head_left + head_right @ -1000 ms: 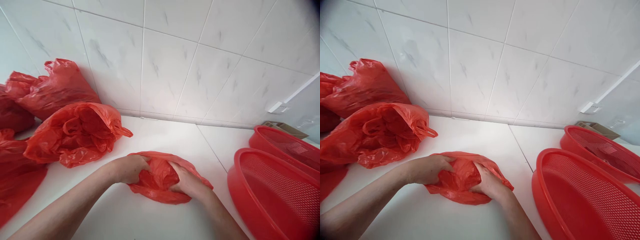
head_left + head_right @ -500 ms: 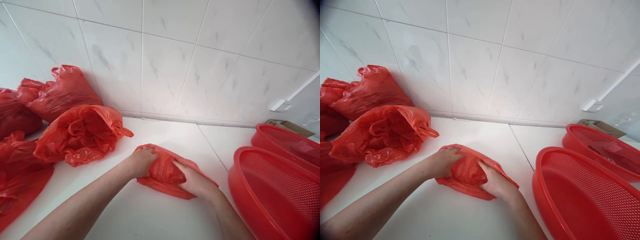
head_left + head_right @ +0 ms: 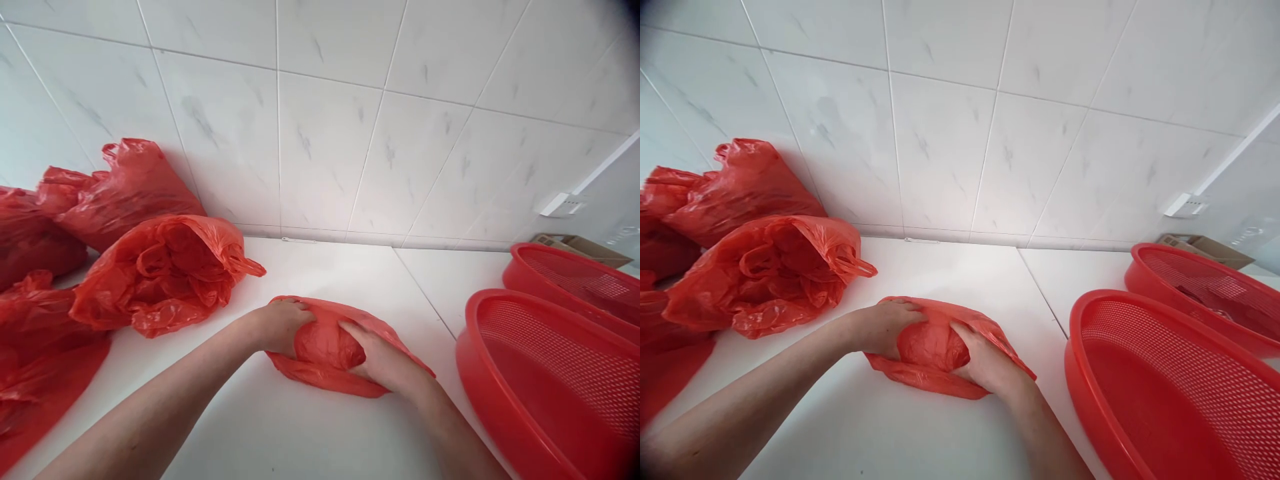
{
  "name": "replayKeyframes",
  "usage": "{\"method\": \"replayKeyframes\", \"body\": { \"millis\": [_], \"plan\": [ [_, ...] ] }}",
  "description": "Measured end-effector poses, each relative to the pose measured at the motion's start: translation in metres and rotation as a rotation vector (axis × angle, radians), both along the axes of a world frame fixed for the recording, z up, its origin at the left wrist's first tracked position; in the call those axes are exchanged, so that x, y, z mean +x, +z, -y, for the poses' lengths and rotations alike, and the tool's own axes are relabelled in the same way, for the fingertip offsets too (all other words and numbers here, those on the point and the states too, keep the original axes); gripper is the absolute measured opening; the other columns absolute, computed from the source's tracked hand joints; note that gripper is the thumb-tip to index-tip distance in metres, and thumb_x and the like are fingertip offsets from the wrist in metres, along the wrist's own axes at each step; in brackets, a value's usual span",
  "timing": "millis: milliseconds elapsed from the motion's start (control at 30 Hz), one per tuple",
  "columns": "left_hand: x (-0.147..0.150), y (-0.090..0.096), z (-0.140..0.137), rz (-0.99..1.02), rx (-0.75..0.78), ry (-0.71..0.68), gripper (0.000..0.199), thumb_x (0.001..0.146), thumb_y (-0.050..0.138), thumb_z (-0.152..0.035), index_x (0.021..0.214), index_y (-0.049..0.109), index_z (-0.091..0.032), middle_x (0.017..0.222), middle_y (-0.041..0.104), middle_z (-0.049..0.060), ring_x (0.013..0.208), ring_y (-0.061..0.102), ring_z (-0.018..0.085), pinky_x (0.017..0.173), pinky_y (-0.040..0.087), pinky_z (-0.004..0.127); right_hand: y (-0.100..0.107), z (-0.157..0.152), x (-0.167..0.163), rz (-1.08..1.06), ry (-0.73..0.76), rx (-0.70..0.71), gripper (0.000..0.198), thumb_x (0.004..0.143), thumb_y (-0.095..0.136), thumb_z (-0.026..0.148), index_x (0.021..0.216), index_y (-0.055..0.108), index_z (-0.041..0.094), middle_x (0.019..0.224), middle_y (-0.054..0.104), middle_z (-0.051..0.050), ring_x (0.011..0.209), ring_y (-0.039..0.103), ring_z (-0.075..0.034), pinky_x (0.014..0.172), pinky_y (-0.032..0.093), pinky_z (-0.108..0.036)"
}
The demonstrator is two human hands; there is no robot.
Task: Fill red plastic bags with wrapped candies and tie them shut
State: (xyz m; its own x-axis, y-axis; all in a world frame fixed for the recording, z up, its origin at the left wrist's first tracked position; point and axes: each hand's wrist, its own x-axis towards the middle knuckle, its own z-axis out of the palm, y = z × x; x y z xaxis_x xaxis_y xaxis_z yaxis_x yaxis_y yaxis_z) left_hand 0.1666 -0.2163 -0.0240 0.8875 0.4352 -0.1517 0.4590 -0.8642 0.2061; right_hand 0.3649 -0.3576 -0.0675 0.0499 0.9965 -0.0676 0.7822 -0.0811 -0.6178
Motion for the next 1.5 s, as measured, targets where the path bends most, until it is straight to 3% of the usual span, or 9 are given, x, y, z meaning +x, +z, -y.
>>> {"method": "replayKeyframes", "body": {
  "millis": [100, 267, 400, 633, 867, 1000, 1100, 1367, 1500],
  "plan": [
    [-0.001, 0.007, 0.002, 0.080, -0.026, 0.040, 0.044, 0.073, 0.062, -0.032, 0.117, 0.057, -0.030, 0.118, 0.064, 0.000, 0.100, 0.062, 0.021, 0.072, 0.051, 0.026, 0.009, 0.001, 0.001, -0.116, -0.050, -0.082, 0.065, 0.073, 0.067, 0.037, 0.134, 0.044, 0.041, 0.131, 0.055, 0.001, 0.108, 0.060, -0.025, 0.073, 0.055, -0.033],
    [0.008, 0.007, -0.001, 0.240, 0.099, 0.049, 0.033, 0.085, 0.046, -0.018, 0.115, 0.057, -0.028, 0.113, 0.065, 0.001, 0.100, 0.062, 0.019, 0.078, 0.049, 0.028, 0.019, -0.001, -0.008, -0.225, -0.183, 0.145, 0.035, 0.089, 0.047, 0.046, 0.121, 0.055, 0.035, 0.127, 0.058, 0.002, 0.119, 0.052, -0.020, 0.099, 0.044, -0.037],
    [0.013, -0.006, -0.014, 0.243, 0.150, 0.077, 0.041, 0.073, 0.057, -0.013, 0.112, 0.060, -0.026, 0.119, 0.063, 0.004, 0.096, 0.063, 0.023, 0.072, 0.050, 0.030, 0.004, -0.010, 0.001, -0.460, -0.323, 0.134, 0.043, 0.088, 0.048, 0.042, 0.129, 0.044, 0.029, 0.108, 0.063, -0.003, 0.085, 0.066, -0.016, 0.076, 0.054, -0.033],
    [-0.001, -0.001, 0.008, 0.356, 0.182, 0.042, 0.024, 0.091, 0.041, -0.024, 0.104, 0.062, -0.023, 0.099, 0.068, 0.004, 0.094, 0.061, 0.020, 0.082, 0.047, 0.033, -0.018, -0.027, 0.023, -0.867, -0.454, 0.125, 0.050, 0.082, 0.056, 0.042, 0.124, 0.045, 0.018, 0.092, 0.062, -0.006, 0.065, 0.062, -0.014, 0.051, 0.050, -0.025],
    [-0.020, -0.022, 0.024, 0.253, 0.227, 0.099, 0.048, 0.072, 0.071, -0.034, 0.118, 0.058, -0.028, 0.142, 0.045, 0.010, 0.134, 0.032, 0.036, 0.105, 0.020, 0.066, 0.001, -0.017, -0.001, -0.639, -0.508, 0.329, 0.023, 0.082, 0.056, 0.038, 0.099, 0.057, 0.022, 0.082, 0.063, -0.002, 0.068, 0.061, -0.016, 0.059, 0.051, -0.029],
    [-0.020, -0.038, 0.021, 0.244, 0.119, 0.134, 0.081, 0.065, 0.074, -0.033, 0.138, 0.038, -0.030, 0.149, 0.035, 0.008, 0.139, 0.022, 0.034, 0.108, 0.014, 0.065, 0.002, -0.015, -0.021, -0.006, -0.057, 0.329, 0.047, 0.075, 0.067, 0.040, 0.121, 0.058, 0.034, 0.138, 0.048, -0.002, 0.131, 0.037, -0.029, 0.106, 0.034, -0.050],
    [-0.023, -0.042, 0.017, 0.224, 0.005, 0.183, 0.096, 0.062, 0.073, -0.033, 0.144, 0.024, -0.030, 0.150, 0.033, 0.009, 0.139, 0.023, 0.034, 0.108, 0.008, 0.068, -0.005, -0.019, -0.020, 0.157, 0.052, 0.105, 0.050, 0.082, 0.058, 0.047, 0.130, 0.051, 0.036, 0.152, 0.029, 0.000, 0.141, 0.015, -0.031, 0.109, 0.024, -0.055],
    [-0.038, -0.029, 0.009, 0.145, -0.130, 0.201, 0.098, 0.057, 0.076, -0.034, 0.143, 0.028, -0.029, 0.146, 0.040, 0.011, 0.133, 0.032, 0.033, 0.104, -0.005, 0.072, -0.010, -0.023, 0.001, 0.079, -0.134, 0.124, 0.038, 0.095, 0.034, 0.030, 0.127, 0.055, 0.031, 0.122, 0.063, 0.000, 0.110, 0.060, -0.020, 0.089, 0.052, -0.040],
    [-0.033, -0.014, 0.014, 0.275, 0.130, 0.137, 0.055, 0.074, 0.068, -0.033, 0.125, 0.051, -0.027, 0.128, 0.055, 0.010, 0.118, 0.046, 0.030, 0.104, 0.014, 0.068, -0.005, -0.022, -0.011, 0.275, -0.134, 0.341, 0.033, 0.092, 0.040, 0.025, 0.116, 0.063, 0.025, 0.118, 0.065, -0.003, 0.108, 0.061, -0.022, 0.089, 0.053, -0.040]
  ]
}}
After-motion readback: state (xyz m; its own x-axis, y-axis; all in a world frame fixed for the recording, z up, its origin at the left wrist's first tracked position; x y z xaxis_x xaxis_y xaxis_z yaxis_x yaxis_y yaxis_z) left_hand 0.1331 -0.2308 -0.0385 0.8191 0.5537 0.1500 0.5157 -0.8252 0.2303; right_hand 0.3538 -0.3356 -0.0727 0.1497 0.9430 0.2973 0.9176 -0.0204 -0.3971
